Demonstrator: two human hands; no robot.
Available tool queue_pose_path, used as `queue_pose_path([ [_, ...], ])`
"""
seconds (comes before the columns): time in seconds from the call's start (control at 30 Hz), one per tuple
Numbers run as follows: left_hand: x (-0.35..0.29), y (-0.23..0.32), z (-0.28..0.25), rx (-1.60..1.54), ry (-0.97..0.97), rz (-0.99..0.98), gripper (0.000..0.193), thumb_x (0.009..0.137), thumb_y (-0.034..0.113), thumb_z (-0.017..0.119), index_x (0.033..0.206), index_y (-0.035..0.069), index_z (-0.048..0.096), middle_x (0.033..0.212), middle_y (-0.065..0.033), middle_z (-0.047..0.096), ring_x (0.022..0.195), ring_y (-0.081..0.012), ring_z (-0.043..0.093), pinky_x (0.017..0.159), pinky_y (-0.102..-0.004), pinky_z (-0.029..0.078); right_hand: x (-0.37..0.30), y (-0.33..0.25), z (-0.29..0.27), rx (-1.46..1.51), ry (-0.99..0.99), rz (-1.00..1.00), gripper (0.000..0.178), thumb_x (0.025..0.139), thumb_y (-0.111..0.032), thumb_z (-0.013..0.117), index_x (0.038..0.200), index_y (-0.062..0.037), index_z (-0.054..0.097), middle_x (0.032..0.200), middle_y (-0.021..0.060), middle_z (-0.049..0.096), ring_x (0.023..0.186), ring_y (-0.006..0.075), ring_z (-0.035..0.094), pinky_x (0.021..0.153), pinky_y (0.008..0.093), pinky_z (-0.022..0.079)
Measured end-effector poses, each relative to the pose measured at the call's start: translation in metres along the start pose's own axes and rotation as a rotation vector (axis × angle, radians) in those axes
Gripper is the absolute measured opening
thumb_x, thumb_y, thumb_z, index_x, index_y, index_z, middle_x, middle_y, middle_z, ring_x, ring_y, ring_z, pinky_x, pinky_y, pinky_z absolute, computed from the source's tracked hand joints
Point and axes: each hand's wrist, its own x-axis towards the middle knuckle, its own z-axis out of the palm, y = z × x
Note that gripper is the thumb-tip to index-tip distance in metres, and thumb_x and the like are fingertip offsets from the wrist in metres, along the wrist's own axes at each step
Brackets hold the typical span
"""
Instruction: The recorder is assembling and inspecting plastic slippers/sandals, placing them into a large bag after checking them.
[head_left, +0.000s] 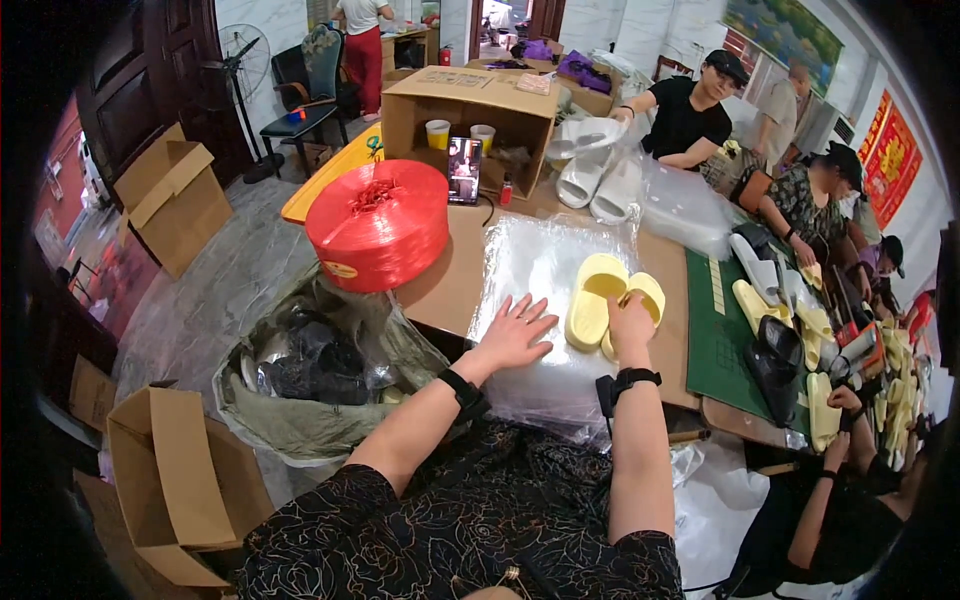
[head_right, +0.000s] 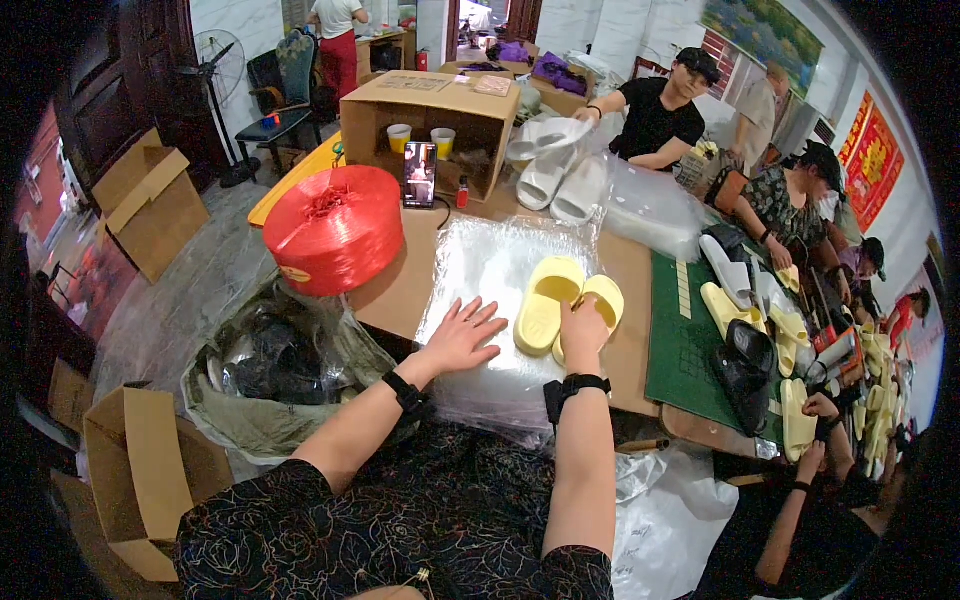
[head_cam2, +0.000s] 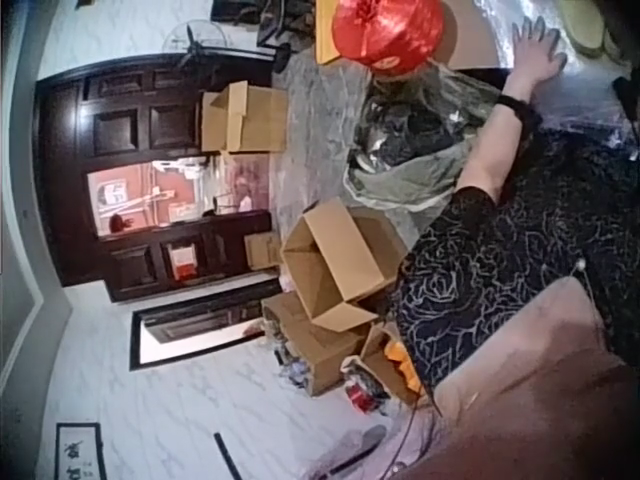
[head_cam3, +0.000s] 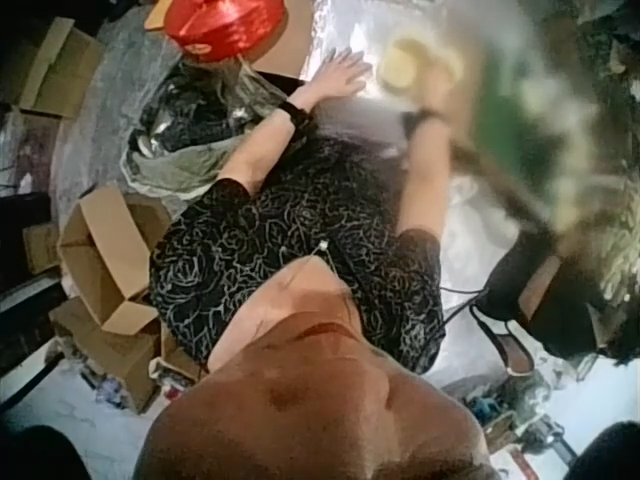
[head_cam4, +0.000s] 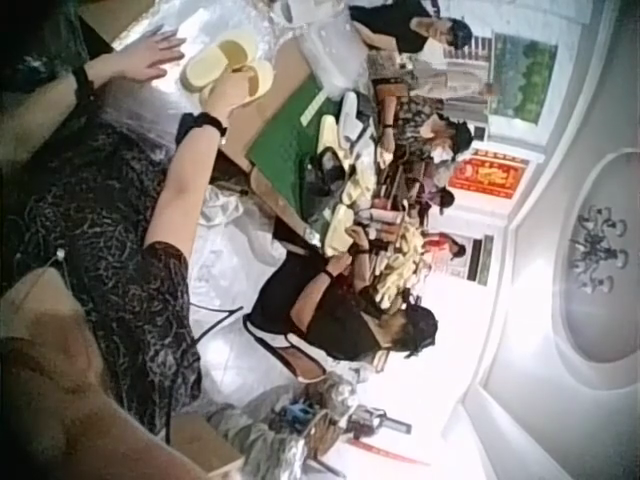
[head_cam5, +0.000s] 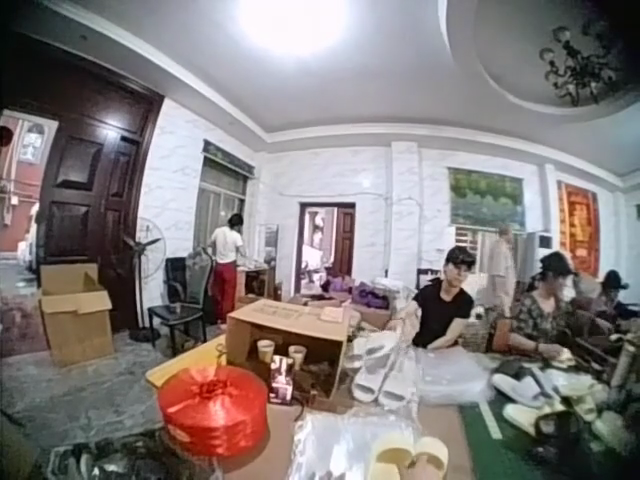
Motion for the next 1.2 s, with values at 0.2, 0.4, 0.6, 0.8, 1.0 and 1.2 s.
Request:
queue_pose_path([
  [0.2,-0.001,0.001,0.0,-0.012,0.012,0.006,0.056,0.089,0.047,0.055,0.137,0.019,0.051,0.151,-0.013,0.039,0.141,-0.0377,0.03,0.117,-0.0557,0.015,0.0,-0.002,0.006,-0.075,0.075,-0.024,0.045,0.092,-0.04,0.053,0.113,-0.0007,0.055,0.082,0.0233,0.069,0.076,0.0393,0.068,0.07,0.0493,0.054],
  [0.4,-0.001,-0.001,0.001,-0.018,0.02,0.002,0.056,0.089,0.048,0.054,0.138,0.02,0.051,0.151,-0.0129,0.039,0.142,-0.0379,0.029,0.117,-0.0558,0.015,-0.001,-0.002,0.006,-0.061,0.095,-0.029,0.044,0.092,-0.04,0.053,0.112,-0.001,0.055,0.082,0.0226,0.069,0.077,0.0386,0.069,0.07,0.0492,0.054],
  [0.6,-0.001,0.0,-0.003,-0.019,0.014,0.004,0.056,0.089,0.047,0.054,0.138,0.019,0.051,0.151,-0.013,0.039,0.141,-0.0382,0.029,0.117,-0.0564,0.015,-0.006,-0.003,0.009,-0.011,0.122,0.025,0.044,0.092,-0.044,0.054,0.104,-0.0024,0.06,0.083,0.0209,0.07,0.079,0.0378,0.069,0.073,0.0491,0.053],
  [0.8,-0.001,0.002,-0.004,-0.022,0.004,0.004,0.056,0.09,0.047,0.053,0.138,0.018,0.051,0.151,-0.0138,0.038,0.142,-0.0382,0.029,0.116,-0.0567,0.015,-0.005,0.001,0.013,-0.022,0.151,-0.032,0.043,0.093,-0.045,0.053,0.088,-0.0033,0.065,0.08,0.0213,0.069,0.076,0.0379,0.068,0.071,0.0492,0.053],
  [1.0,-0.001,0.002,-0.003,-0.019,0.004,0.005,0.055,0.09,0.046,0.053,0.137,0.018,0.051,0.152,-0.014,0.038,0.142,-0.038,0.028,0.117,-0.0563,0.015,-0.005,0.004,0.016,-0.042,0.182,-0.058,0.041,0.094,-0.043,0.051,0.089,-0.0045,0.065,0.077,0.0199,0.068,0.072,0.038,0.068,0.066,0.049,0.053],
  [1.2,-0.001,0.001,-0.001,-0.021,0.014,0.003,0.055,0.09,0.047,0.052,0.137,0.018,0.051,0.152,-0.0142,0.037,0.142,-0.0382,0.028,0.117,-0.0562,0.014,-0.006,0.004,0.016,-0.049,0.231,-0.084,0.042,0.093,-0.043,0.052,0.088,-0.0043,0.065,0.074,0.0196,0.068,0.069,0.0376,0.068,0.064,0.0487,0.053],
])
